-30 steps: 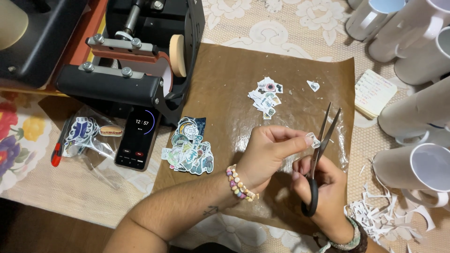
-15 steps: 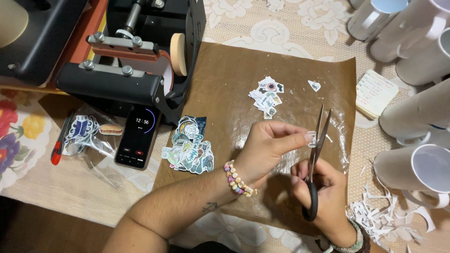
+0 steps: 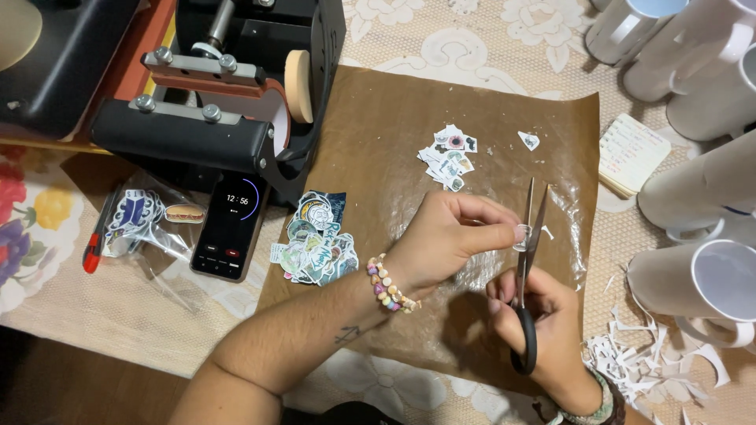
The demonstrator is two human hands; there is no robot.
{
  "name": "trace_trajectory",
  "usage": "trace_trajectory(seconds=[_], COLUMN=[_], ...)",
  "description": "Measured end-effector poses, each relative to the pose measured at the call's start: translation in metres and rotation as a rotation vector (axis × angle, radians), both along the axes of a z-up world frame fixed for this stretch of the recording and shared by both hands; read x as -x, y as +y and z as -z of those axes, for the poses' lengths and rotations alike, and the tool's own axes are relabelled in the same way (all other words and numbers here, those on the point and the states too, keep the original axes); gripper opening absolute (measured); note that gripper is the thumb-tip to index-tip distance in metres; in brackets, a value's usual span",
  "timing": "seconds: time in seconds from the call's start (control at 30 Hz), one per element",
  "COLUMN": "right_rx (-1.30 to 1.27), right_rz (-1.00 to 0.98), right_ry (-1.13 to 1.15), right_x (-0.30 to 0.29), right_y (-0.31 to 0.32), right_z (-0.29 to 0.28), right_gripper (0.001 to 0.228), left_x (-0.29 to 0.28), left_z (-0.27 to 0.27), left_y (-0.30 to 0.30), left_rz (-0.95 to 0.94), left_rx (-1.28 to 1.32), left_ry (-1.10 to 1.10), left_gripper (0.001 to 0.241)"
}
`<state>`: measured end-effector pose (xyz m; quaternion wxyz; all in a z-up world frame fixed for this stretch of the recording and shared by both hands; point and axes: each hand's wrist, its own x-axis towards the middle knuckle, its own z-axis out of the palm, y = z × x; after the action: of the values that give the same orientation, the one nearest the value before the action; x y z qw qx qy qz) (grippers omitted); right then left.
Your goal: Trimming the white borders off small printed stickers using scissors on a production table.
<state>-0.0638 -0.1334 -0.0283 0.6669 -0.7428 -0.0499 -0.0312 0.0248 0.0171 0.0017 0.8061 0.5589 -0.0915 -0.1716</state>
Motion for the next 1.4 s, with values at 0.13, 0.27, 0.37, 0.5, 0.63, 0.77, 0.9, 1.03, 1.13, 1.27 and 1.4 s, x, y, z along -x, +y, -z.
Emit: trace_trajectory(seconds=[0.13,0.27,0.37,0.5,0.63,0.77,0.9,1.03,1.13,1.27,1.4], right_rx=[-0.049,-0.057,-0.052,-0.053,-0.036,-0.044,-0.028,-0.069,-0.057,-0.058,-0.006], right_rz=[-0.034,-0.026,-0.022,-0.011,-0.007,-0.009,-0.026,-0.034,-0.039,-0.019,0.011], right_ry=[0.005,0.023,0.022,0.037,0.032,0.044,0.022,0.044,0.045,0.059,0.043], right_x=[-0.002,-0.002,-0.001,-0.001,-0.001,-0.002,-0.004,-0.006,-0.005,-0.004,-0.004], right_y=[0.001,0.002,0.001,0.001,0.0,0.0,0.0,0.001,-0.001,0.0,0.001], right_z=[-0.001,-0.001,0.0,0.002,0.0,0.001,0.0,-0.002,0.0,0.003,0.003], right_gripper=[0.019,0.02,0.02,0.02,0.021,0.02,0.02,0.022,0.022,0.022,0.019], left_x=[-0.001,-0.003,-0.005,-0.006,-0.006,-0.007,-0.01,-0.01,-0.01,-0.011,-0.01], left_z=[0.001,0.004,0.004,0.001,-0.005,-0.002,0.002,0.002,0.002,0.002,0.003], left_y=[0.001,0.001,0.002,0.003,0.006,0.005,0.005,0.006,0.006,0.005,0.004], left_rz=[0.012,0.011,0.016,0.044,0.065,0.038,0.08,0.082,0.085,0.074,0.07], left_rx=[0.004,0.003,-0.003,-0.047,-0.046,-0.112,-0.128,-0.15,-0.159,-0.162,-0.156], left_ry=[-0.009,0.002,0.007,0.03,0.025,0.002,-0.026,-0.042,-0.052,-0.03,-0.02], left_gripper=[0.004,0.004,0.005,0.007,0.01,0.007,0.007,0.008,0.007,0.007,0.006])
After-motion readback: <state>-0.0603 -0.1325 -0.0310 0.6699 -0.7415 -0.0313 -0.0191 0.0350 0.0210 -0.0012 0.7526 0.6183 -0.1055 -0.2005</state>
